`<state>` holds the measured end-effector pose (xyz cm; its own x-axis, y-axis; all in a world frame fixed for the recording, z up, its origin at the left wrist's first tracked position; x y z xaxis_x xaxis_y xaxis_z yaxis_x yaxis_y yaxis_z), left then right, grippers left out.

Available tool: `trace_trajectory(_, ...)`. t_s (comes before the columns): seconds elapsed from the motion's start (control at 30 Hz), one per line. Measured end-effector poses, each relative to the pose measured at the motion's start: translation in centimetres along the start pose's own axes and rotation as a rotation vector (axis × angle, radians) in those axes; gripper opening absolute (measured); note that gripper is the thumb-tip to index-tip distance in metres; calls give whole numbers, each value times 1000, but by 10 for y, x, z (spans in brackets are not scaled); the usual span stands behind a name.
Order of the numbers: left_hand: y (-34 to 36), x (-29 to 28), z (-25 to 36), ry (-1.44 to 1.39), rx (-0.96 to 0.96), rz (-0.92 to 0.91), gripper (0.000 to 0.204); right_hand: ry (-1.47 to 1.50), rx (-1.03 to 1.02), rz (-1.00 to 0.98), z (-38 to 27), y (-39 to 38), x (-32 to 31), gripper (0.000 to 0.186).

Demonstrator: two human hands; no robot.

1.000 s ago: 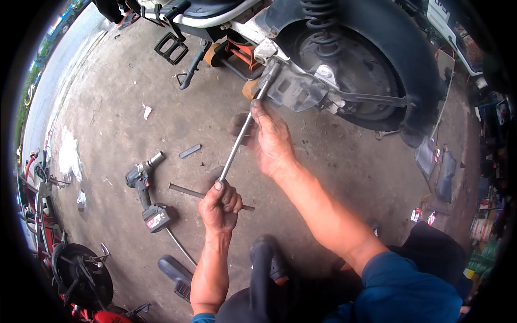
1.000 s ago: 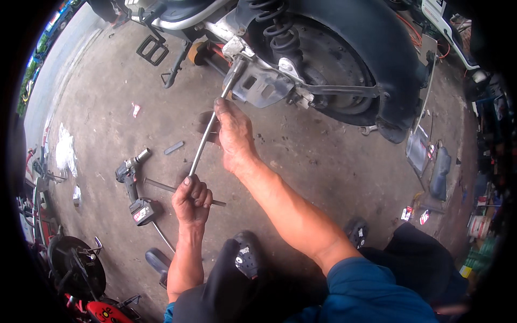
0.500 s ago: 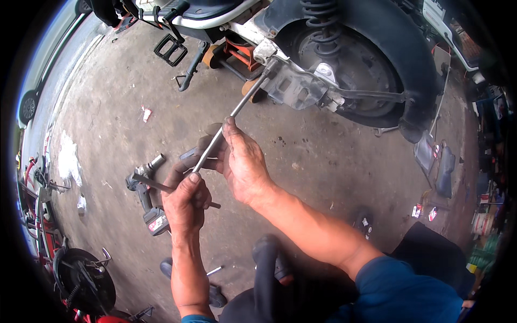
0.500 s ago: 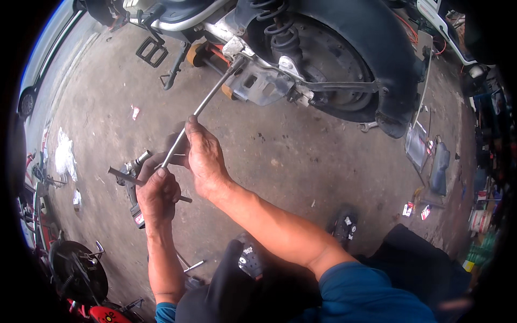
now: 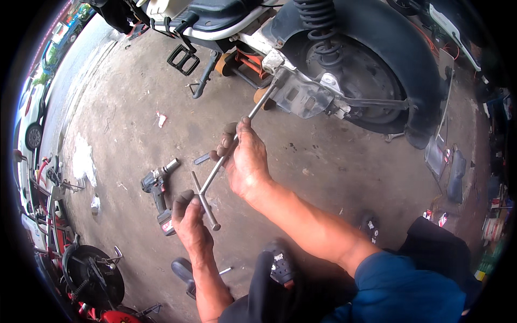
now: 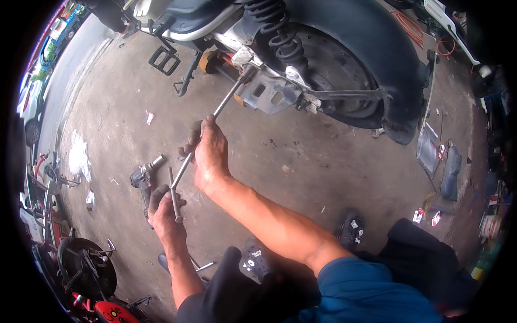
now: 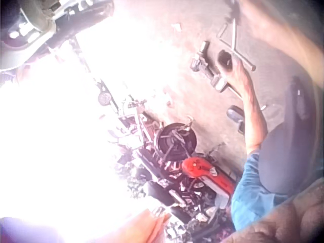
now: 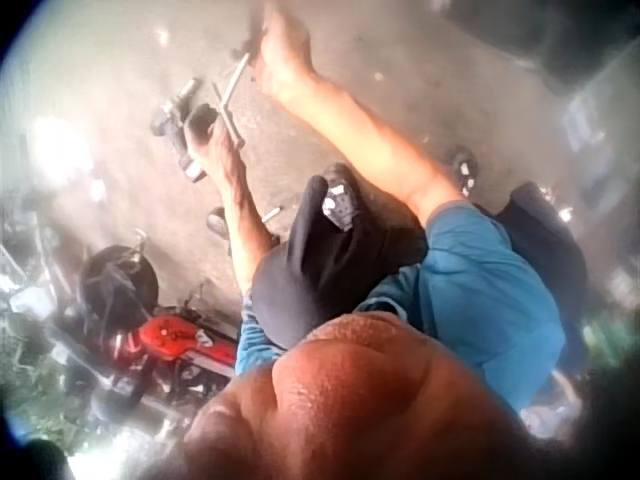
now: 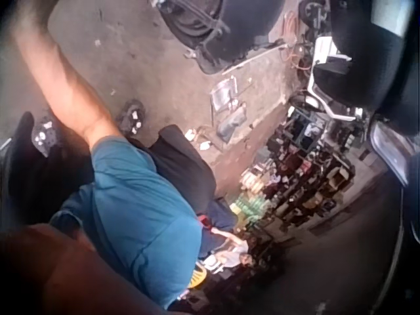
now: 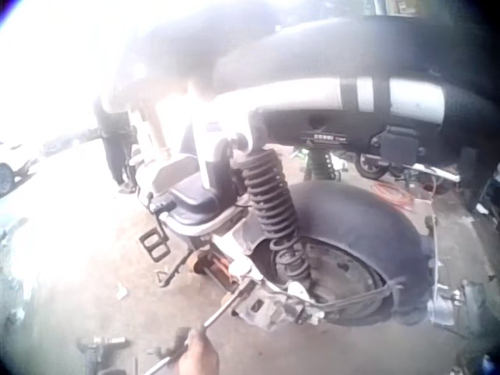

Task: The person removes a metal bracket from a scooter using a T-handle socket wrench, retrieves a screwdriver from a tool area, and attaches a plastic cover onto the rear wheel assembly by hand and with the screwdriver.

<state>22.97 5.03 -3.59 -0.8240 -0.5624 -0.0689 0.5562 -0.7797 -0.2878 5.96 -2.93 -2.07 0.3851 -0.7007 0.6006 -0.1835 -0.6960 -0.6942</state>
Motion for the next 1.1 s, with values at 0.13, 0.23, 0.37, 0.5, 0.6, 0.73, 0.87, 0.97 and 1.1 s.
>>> trace_trajectory(0.13, -22, 33, 4, -402, -455, -484, 30, -2, -28, -32, -2, -1, -5, 30)
trace_trajectory(0.23, -17, 35, 16, 304, 369, -363, 28, 23, -51, -11, -6, 3, -7, 31)
trace_trajectory(0.37, -32, 25, 25, 53, 1083, 104, 47, 57, 7, -17, -7, -2, 5, 34)
trace_trajectory(0.5, -10, 19, 19, -291, 25, -176, 48, 39, -23, -10, -2, 1, -3, 36)
trace_trajectory(0.6, -6, 29, 29, 26, 320, -226, 35, 46, -38, 18, -2, -3, 3, 36)
trace_trajectory(0.73, -26, 26, 24, -240, 603, 8, 45, 111, 7, 12, -4, -2, 12, 34)
trace_trajectory(0.87, -12, 21, 6, -535, -393, -379, 38, 76, -12, -26, -3, 2, 7, 33)
trace_trajectory(0.97, -11, 27, 20, -10, 86, -359, 28, 106, -42, 11, -6, -6, 8, 33)
trace_trajectory(1.1, -23, 29, 31, 42, 780, 3, 27, 70, -44, 4, -7, -1, 6, 33)
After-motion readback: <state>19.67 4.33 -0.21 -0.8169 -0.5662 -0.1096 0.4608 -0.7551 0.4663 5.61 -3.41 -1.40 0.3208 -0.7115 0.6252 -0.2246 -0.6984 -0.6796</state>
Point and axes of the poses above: each hand's wrist, its own y-axis towards the middle knuckle, its own x-axis out of the palm, z = x × y, the point moved 5 cm from there along y, towards the middle knuckle, and after that the axes turned 15 degrees about z, right-handed, at the moved point
